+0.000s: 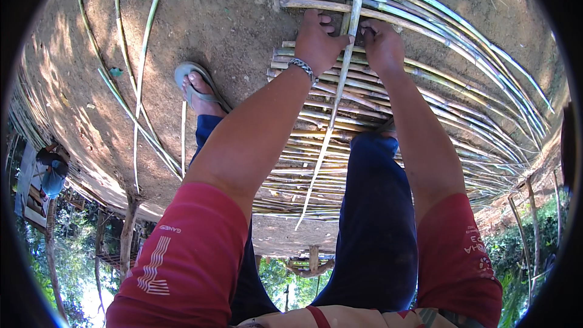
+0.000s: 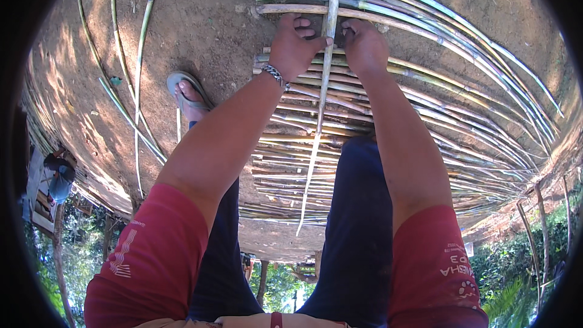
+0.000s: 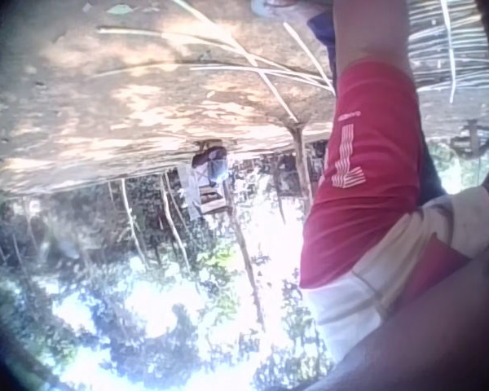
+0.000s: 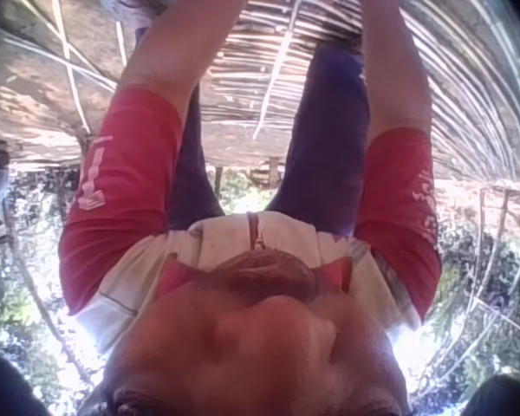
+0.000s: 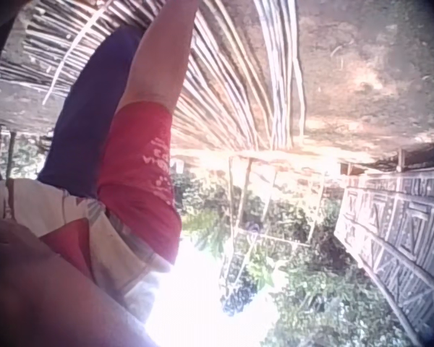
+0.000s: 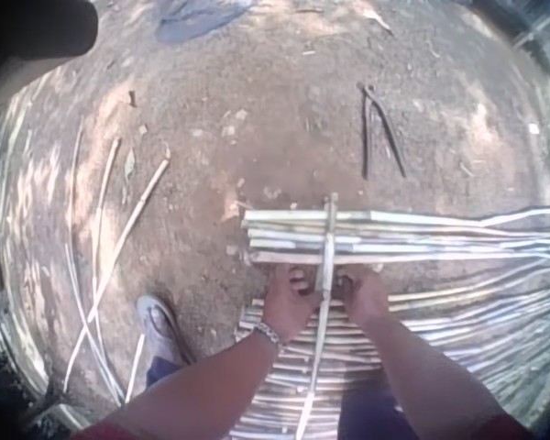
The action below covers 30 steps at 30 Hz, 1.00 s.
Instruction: The person sits on the ground and weaves thin bamboo strips into a mat. They use pliers to secure the strips and a knife to trim excess material, progressively building the woven structure.
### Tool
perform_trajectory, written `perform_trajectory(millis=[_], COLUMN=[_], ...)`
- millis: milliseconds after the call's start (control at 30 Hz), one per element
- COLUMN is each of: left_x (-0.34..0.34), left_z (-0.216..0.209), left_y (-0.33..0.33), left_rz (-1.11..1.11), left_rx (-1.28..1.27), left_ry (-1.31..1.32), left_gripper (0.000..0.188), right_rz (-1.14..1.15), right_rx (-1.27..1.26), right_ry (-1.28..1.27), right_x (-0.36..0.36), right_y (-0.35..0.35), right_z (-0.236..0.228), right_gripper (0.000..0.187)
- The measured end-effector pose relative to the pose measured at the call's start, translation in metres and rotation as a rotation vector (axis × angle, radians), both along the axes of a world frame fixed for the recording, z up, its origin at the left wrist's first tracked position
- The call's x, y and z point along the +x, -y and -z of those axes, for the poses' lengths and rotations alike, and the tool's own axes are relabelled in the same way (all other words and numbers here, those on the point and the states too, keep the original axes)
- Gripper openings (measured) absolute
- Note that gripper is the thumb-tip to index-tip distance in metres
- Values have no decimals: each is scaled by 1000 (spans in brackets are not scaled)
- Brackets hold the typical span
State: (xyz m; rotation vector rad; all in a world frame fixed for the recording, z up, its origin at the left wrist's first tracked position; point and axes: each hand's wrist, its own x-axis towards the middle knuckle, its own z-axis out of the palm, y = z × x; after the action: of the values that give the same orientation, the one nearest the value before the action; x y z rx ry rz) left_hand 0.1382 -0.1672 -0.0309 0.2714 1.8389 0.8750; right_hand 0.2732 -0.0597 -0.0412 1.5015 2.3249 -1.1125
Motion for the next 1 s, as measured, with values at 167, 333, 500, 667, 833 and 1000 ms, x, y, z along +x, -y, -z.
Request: perform_trajectory(millis=[167,333,500,667,833,1000], left_x=[3,2,3,8,13,13], left_z=[8,9,7,5,0,0], left_y=[2,2,0,-1,6,4], left_rz=[-68,-85,-90,-64,-64,-38], left_rx=[50,39,28,65,92,100], left_ry=[38,71,50,-42,-196,-219], left_gripper=[84,82,81,78,77,77], right_rz=[129,250,383,781,1055,1052], right_rx=[44,-68,-179,-599,-1027,-1101], right_ry=[6,74,113,-144,-281,-399], right_x=[-13,-21,-36,-34,-31,-29], right_y=[11,12,12,6,-13,-15], right_z=[0,-3,-10,7,-17,-24], right_gripper=[17,17,20,18,14,16])
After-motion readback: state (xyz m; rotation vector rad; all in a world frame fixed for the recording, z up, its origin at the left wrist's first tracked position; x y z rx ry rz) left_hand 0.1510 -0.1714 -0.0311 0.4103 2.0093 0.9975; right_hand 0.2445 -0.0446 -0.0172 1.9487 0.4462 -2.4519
